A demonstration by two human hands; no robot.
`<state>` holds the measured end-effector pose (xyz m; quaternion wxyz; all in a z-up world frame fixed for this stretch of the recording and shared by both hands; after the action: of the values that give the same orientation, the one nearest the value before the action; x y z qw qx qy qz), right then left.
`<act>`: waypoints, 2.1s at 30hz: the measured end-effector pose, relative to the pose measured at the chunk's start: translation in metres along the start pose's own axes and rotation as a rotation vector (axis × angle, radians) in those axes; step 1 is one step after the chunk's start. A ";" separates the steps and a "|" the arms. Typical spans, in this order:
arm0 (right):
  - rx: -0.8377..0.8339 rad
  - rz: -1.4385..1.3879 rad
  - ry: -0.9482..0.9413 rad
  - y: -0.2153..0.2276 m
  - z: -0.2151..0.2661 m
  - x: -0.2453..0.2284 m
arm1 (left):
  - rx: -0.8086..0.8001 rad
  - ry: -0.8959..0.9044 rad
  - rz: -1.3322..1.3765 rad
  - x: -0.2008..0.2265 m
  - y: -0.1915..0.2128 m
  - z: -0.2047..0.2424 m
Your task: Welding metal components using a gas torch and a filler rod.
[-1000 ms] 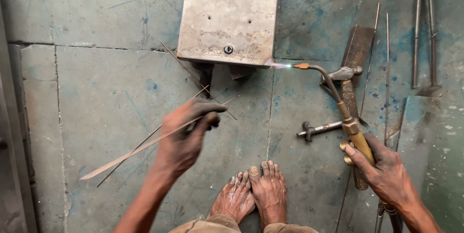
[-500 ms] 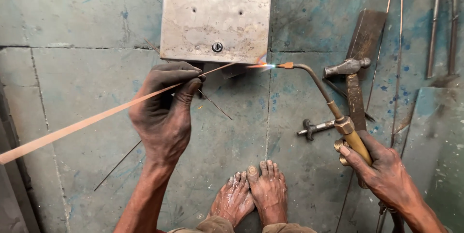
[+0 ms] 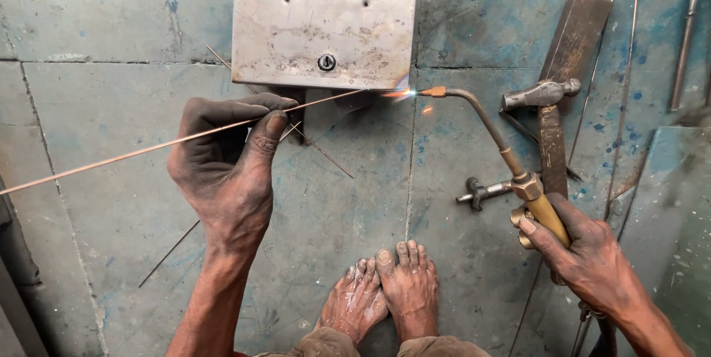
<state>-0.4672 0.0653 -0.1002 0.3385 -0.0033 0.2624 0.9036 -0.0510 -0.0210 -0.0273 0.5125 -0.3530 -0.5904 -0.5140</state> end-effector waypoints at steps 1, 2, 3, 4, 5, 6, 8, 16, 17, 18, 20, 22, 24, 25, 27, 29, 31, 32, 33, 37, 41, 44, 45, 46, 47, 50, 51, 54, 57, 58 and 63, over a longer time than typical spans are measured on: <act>-0.005 -0.016 -0.007 0.000 0.000 0.000 | 0.001 0.011 0.002 -0.001 0.000 -0.001; -0.010 -0.032 -0.015 -0.001 0.000 0.000 | 0.002 0.023 0.004 -0.003 0.000 -0.001; -0.009 -0.032 -0.016 0.000 0.001 -0.001 | 0.001 0.023 0.005 -0.003 0.000 -0.001; 0.000 -0.044 0.002 0.001 0.002 -0.003 | 0.007 0.039 -0.017 -0.005 0.001 -0.001; 0.009 -0.056 0.021 0.002 0.002 -0.006 | 0.014 0.054 -0.038 -0.007 0.002 -0.001; 0.009 -0.056 0.020 0.001 0.002 -0.006 | 0.013 0.054 -0.038 -0.007 0.002 -0.001; 0.007 -0.038 0.026 0.001 0.002 -0.006 | 0.024 0.052 -0.018 -0.006 0.002 -0.002; -0.002 -0.017 0.024 0.000 0.002 -0.006 | 0.017 0.071 -0.008 -0.006 0.006 0.001; -0.004 -0.013 0.015 0.000 0.002 -0.006 | 0.011 0.072 -0.015 -0.005 0.005 0.001; -0.005 -0.012 0.014 0.000 0.002 -0.005 | 0.011 0.072 -0.015 -0.006 0.005 0.000; -0.006 -0.003 0.018 -0.001 0.001 -0.004 | -0.006 0.060 -0.004 -0.006 0.003 0.000; -0.004 -0.005 0.030 -0.001 0.000 -0.003 | -0.011 0.052 -0.006 -0.008 0.003 0.000; 0.000 -0.008 0.042 -0.001 0.000 -0.003 | -0.016 0.044 -0.008 -0.008 0.003 0.000; -0.004 -0.007 0.017 -0.001 -0.001 -0.001 | -0.016 0.048 -0.004 -0.008 0.003 0.000; -0.009 -0.006 -0.009 -0.001 -0.001 0.002 | -0.016 0.052 0.000 -0.007 0.002 0.000; -0.003 0.001 0.017 -0.001 -0.001 0.001 | -0.016 0.058 0.007 -0.006 0.002 -0.001; -0.006 0.002 0.014 -0.002 -0.001 0.001 | -0.017 0.058 -0.010 -0.006 0.003 -0.001; -0.008 0.003 0.011 -0.002 -0.001 0.002 | -0.017 0.057 -0.026 -0.006 0.003 -0.001; -0.008 0.003 0.011 -0.002 -0.001 0.002 | -0.017 0.057 -0.026 -0.006 0.003 -0.001; -0.010 -0.005 0.017 -0.002 -0.002 0.000 | -0.015 0.054 -0.033 -0.006 0.003 -0.001; -0.017 -0.010 0.010 -0.003 -0.003 0.002 | -0.012 0.056 -0.016 -0.005 0.004 -0.001; -0.023 -0.001 -0.007 -0.004 -0.002 0.004 | -0.011 0.062 -0.017 -0.007 0.004 -0.001; -0.024 0.000 -0.007 -0.004 -0.003 0.004 | -0.011 0.063 -0.017 -0.006 0.004 -0.001; -0.021 -0.004 0.007 -0.005 -0.003 0.004 | -0.016 0.061 -0.015 -0.005 0.004 -0.001; -0.018 -0.007 0.021 -0.005 -0.003 0.003 | -0.020 0.059 -0.013 -0.005 0.003 -0.001; -0.027 0.001 -0.002 -0.005 -0.003 0.003 | -0.030 0.060 -0.001 -0.004 0.001 -0.002; -0.027 0.001 -0.002 -0.005 -0.003 0.003 | -0.030 0.061 -0.002 -0.005 0.001 -0.001; -0.021 -0.002 0.009 -0.005 -0.004 0.003 | -0.036 0.055 0.009 -0.006 0.000 -0.001; -0.023 0.018 -0.009 -0.005 -0.004 0.006 | -0.037 0.050 0.011 -0.006 0.000 0.000; -0.024 0.013 -0.008 -0.005 -0.004 0.006 | -0.035 0.054 0.020 -0.006 0.000 -0.001; -0.028 0.019 -0.011 -0.004 0.000 0.000 | -0.030 0.063 0.032 -0.006 0.001 -0.001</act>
<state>-0.4652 0.0677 -0.1025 0.3313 -0.0006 0.2480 0.9103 -0.0488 -0.0212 -0.0328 0.5337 -0.3536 -0.5603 -0.5255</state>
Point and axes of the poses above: each hand's wrist, its own z-axis away from the middle knuckle, its own y-axis out of the back of the hand, x = y × z, the point moved 7 cm from there along -z, towards the middle knuckle, and after that the axes turned 4 degrees about -z, right-handed, at the moved point
